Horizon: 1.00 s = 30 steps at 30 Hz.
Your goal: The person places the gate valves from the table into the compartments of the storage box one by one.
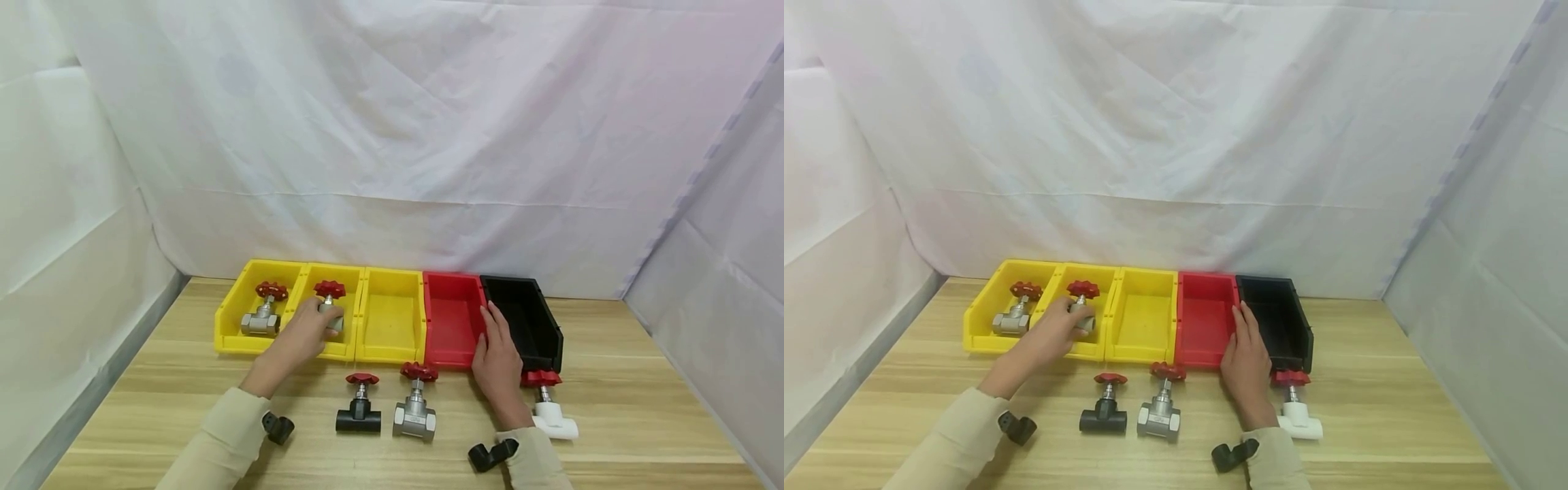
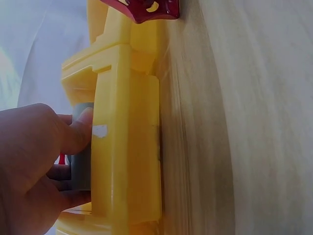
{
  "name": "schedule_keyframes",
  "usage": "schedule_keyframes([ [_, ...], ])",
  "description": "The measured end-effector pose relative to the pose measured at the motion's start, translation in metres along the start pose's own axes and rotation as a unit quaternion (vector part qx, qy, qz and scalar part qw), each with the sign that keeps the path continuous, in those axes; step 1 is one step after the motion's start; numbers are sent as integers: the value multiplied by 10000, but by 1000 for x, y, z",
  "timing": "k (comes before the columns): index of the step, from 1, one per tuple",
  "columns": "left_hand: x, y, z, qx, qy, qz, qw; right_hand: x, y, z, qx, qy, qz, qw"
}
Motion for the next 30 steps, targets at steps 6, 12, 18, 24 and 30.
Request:
schedule_keyframes([
  [6, 4, -4, 6, -38, -165, -90, 9998, -1, -2, 2, 7, 22, -40, 10000],
  [12, 5, -10, 10, -81, -270, -217, 9994, 0, -6, 1, 42, 45, -56, 10000],
  [18, 6, -12, 14, -115, -306, -263, 9991, 1, -7, 0, 35, -10, -29, 10000],
  [24, 7, -13, 16, -138, -324, -300, 9989, 2, -7, -2, 49, 15, -23, 10000],
  [30, 7, -14, 16, -227, -353, -344, 9985, 1, -6, 0, 45, -10, -19, 10000],
])
Point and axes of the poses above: each hand's wrist, its own x-axis towards the middle knuckle, its own z-axis out of the palm, y = z × x, the point moved 10 cm from there along x, towards the middle knuckle, and after that the axes turned 5 degrees about -x, right-handed, at the moved point
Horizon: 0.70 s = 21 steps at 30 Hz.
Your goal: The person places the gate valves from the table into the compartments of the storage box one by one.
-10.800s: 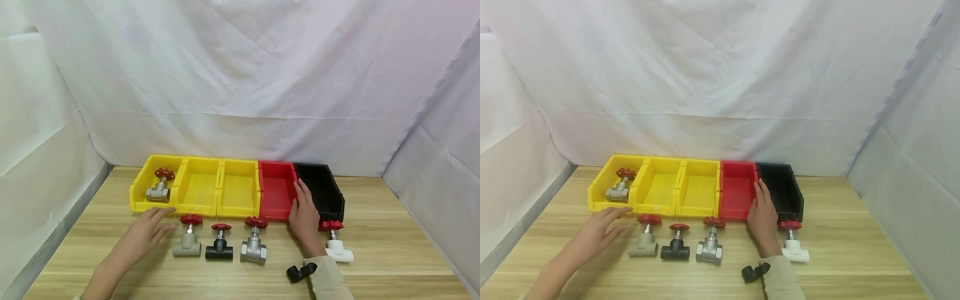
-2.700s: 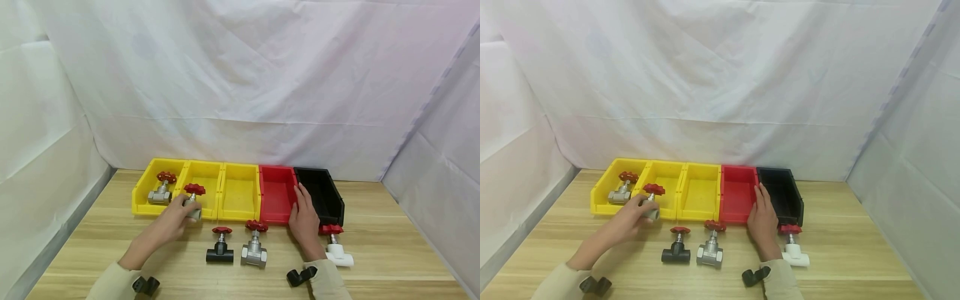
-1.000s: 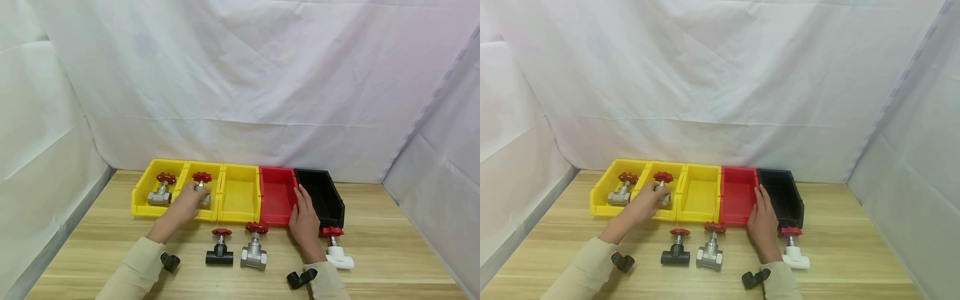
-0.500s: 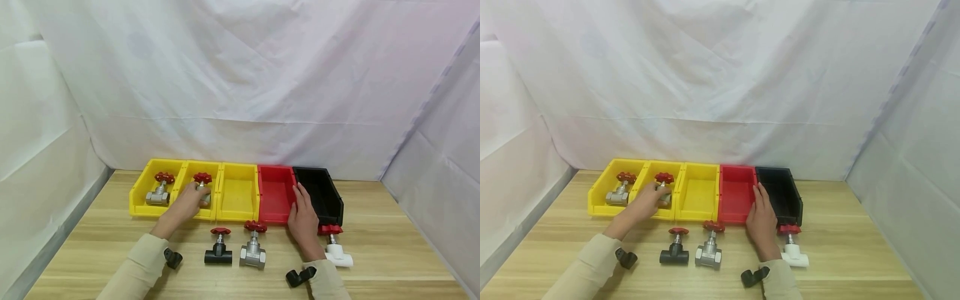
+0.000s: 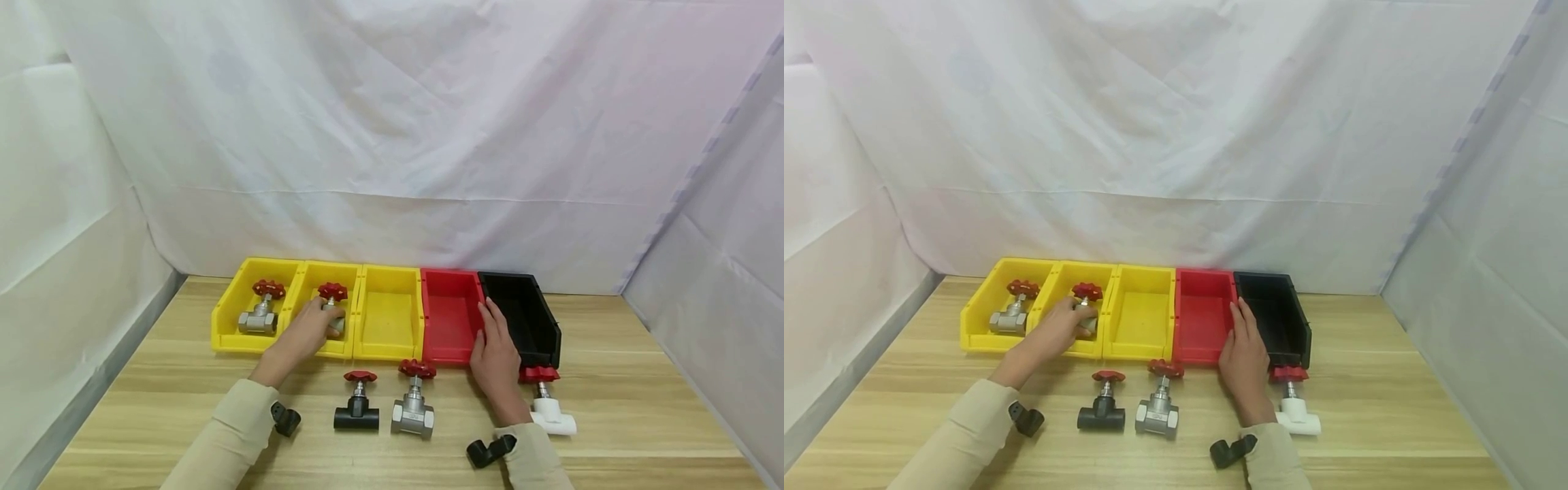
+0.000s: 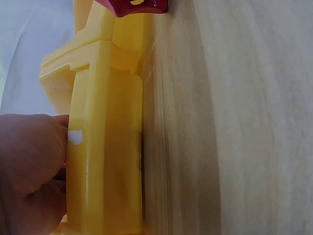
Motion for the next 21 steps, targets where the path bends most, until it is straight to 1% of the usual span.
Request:
schedule_keyframes([
  [11, 3, -6, 4, -263, -81, -121, 9995, 1, 0, 1, 13, 3, 18, 10000],
  [21, 6, -6, 4, -364, -80, -87, 9993, 0, 1, 0, -7, -2, 43, 10000],
])
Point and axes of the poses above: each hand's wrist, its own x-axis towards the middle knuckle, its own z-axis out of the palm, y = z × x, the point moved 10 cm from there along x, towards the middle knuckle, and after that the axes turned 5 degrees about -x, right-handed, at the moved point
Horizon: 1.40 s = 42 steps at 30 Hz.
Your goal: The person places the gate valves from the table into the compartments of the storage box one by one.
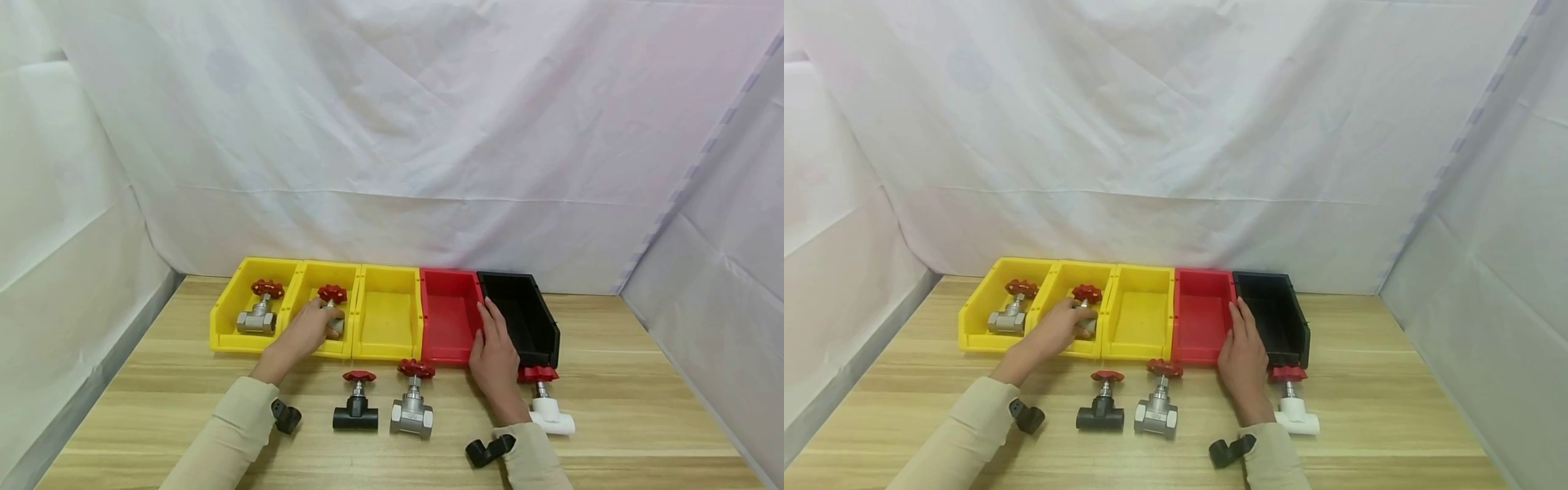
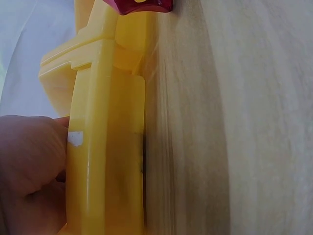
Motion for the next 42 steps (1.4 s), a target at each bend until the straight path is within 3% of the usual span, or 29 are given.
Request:
schedule_keyframes([
  [32, -1, -1, 1, -193, -175, -407, 9988, -1, 0, 1, -2, -85, 77, 9999],
  [42, -1, 3, -4, -63, -13, -300, 9995, 0, -1, -2, -10, -40, 50, 10000],
])
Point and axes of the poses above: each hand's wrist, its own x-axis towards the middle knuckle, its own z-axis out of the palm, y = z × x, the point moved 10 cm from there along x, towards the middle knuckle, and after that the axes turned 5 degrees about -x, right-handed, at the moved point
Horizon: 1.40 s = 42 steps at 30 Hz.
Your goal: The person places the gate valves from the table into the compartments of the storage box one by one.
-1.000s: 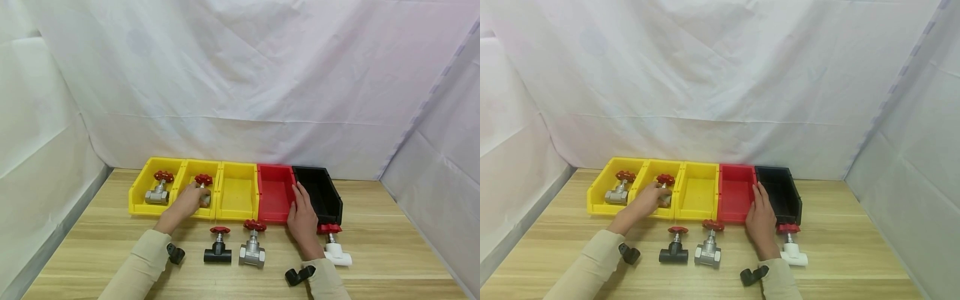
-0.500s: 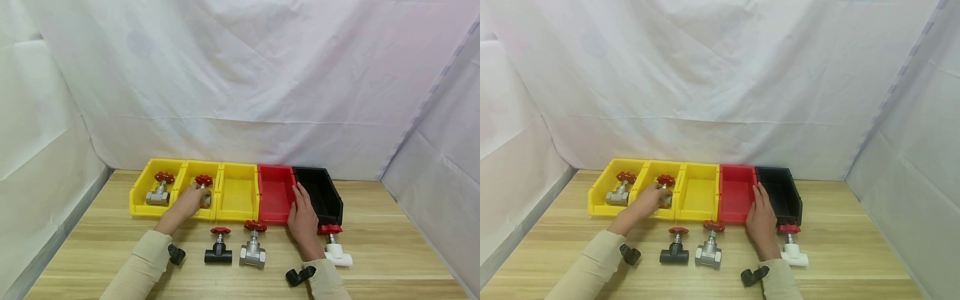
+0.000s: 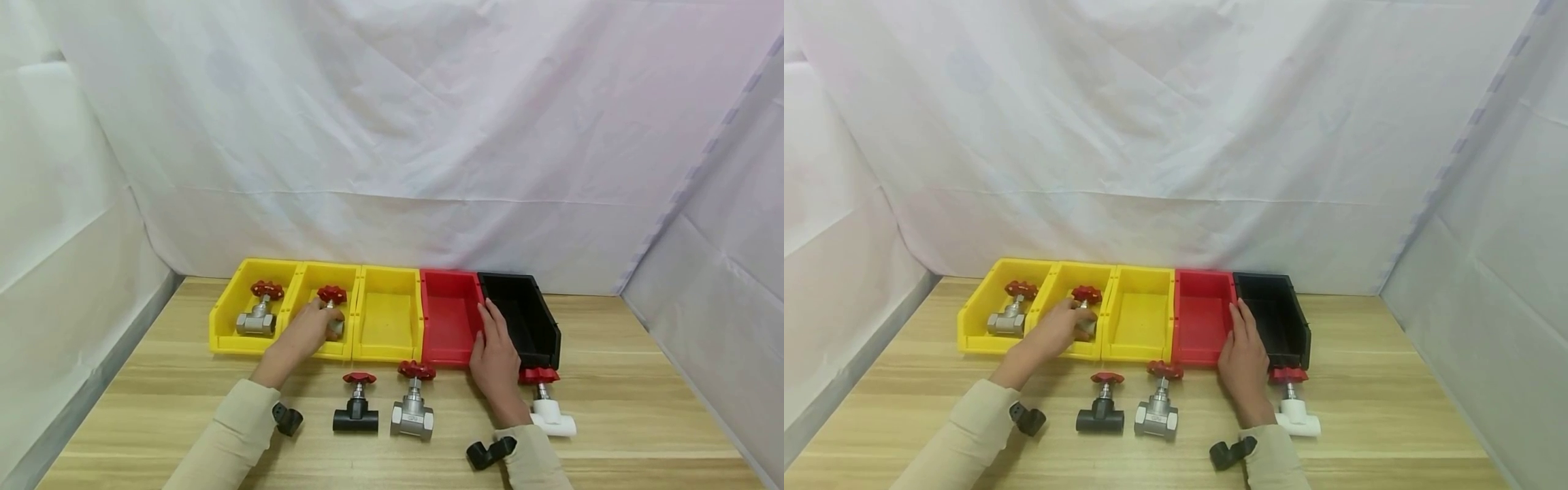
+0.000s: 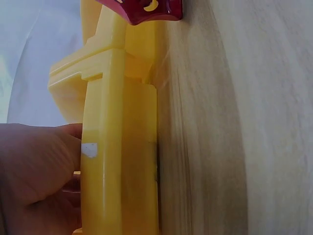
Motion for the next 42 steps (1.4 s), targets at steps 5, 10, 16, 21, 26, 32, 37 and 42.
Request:
schedule_keyframes([
  [5, -4, 4, -4, 199, 233, 160, 9994, 0, -1, -1, 27, 46, -36, 10000],
  [10, -9, 8, -8, 460, 409, 156, 9980, 0, -1, -1, 43, 80, -117, 9999],
  [16, -19, 14, -14, 593, 705, 328, 9952, 0, -1, 1, 53, 9, -81, 10000],
  [21, -27, 21, -19, 764, 973, 573, 9907, 1, -1, 1, 41, -62, -28, 10000],
  [26, -36, 27, -22, 740, 1184, 749, 9874, 0, -1, 0, 32, 8, -89, 10000],
  [32, -45, 31, -23, 754, 1277, 835, 9854, 0, 0, -1, 53, 50, -116, 9999],
  [37, -54, 34, -20, 715, 1240, 876, 9858, 0, 1, 0, 51, 12, -58, 10000],
  [42, -62, 37, -19, 761, 1345, 961, 9833, -1, 0, 0, 63, 31, -98, 9999],
])
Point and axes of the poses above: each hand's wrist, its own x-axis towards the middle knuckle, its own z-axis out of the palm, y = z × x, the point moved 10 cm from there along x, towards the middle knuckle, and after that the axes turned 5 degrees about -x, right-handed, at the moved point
